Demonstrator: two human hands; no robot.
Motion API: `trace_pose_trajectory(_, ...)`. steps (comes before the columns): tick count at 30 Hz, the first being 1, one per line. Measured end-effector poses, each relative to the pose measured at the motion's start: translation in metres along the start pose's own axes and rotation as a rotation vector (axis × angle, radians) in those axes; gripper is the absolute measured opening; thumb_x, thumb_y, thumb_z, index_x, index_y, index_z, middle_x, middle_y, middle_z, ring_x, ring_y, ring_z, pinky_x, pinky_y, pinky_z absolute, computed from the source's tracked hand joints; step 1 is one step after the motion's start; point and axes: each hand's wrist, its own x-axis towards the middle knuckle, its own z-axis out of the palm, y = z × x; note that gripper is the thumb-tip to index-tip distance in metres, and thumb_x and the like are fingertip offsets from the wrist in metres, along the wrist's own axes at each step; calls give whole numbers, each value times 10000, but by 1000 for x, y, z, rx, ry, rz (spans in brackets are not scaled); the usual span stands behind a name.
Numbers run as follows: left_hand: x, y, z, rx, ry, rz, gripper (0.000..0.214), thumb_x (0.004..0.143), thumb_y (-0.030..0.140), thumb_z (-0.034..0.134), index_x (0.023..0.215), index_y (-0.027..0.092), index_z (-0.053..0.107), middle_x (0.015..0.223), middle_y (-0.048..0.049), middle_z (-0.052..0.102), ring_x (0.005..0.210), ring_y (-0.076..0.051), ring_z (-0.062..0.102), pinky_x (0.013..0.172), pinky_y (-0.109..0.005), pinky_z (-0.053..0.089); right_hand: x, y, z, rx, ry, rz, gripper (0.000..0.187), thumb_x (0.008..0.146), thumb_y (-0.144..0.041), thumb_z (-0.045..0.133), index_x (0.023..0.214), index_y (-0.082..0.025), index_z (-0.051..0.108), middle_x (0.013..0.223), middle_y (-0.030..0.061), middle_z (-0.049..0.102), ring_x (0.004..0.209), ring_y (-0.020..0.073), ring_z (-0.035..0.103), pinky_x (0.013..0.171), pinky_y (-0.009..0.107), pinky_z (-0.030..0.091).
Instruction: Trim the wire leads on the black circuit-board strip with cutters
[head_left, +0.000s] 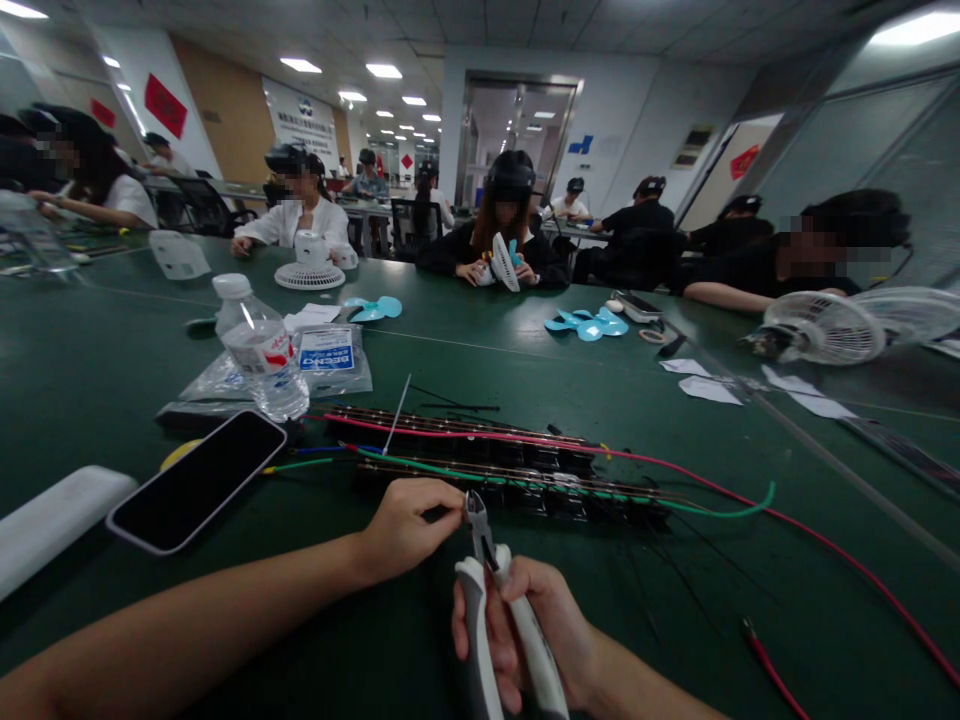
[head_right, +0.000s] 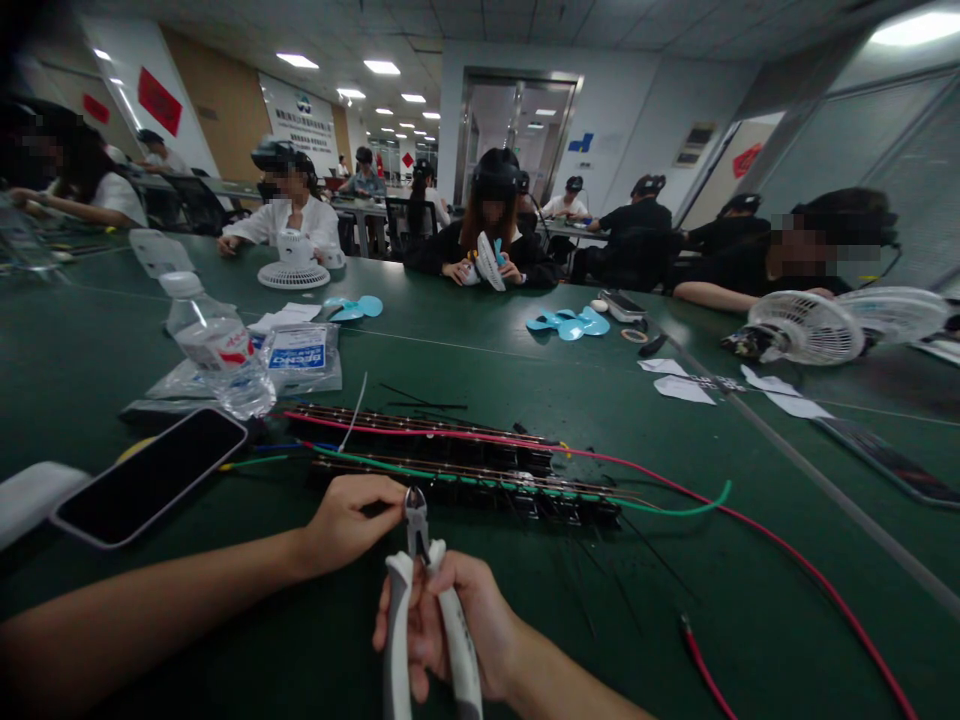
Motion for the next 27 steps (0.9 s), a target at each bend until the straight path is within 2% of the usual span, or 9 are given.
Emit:
trace_pose_trajectory(8, 0, 2, -1, -11, -9, -5, 107, 745, 76, 597, 752, 142, 681, 778, -47, 715, 724, -140, 673, 688, -224, 534, 0, 0, 1, -4, 40, -3, 441, 624, -320, 375, 820, 2, 606, 698, 187, 637, 380, 78, 398, 347, 213, 422)
trace_pose_trajectory(17, 1, 4, -1, 5, -7, 13, 101, 740, 76, 602, 733, 140, 679, 760, -49, 714, 704, -138, 672, 672, -218, 533, 0, 0, 0, 20, 54, 17, 396, 605, -316, 381, 769, -27, 596, 658, 183, 632, 361, 74, 371, 324, 204, 407)
trace_pose_trajectory(23, 1, 2, -1, -1, -3, 4, 110, 726, 62, 607, 738, 141, 682, 760, -45, 715, 707, -134, 674, 676, -214, 534, -1, 1, -2, 16, 67, 9, 375, 617, -318, 380, 755, -45, 597, 608, 143, 617, 336, 52, 296, 284, 179, 353)
trace_pose_trajectory(27, 1, 2, -1, -3, 3, 8, 112, 724, 60, 604, 730, 140, 682, 757, -48, 717, 702, -138, 677, 668, -212, 536, 0, 1, 2, -2, 60, -6, 375, 613, -315, 385, 760, -40, 594, 592, 130, 608, 345, 61, 332, 303, 185, 373)
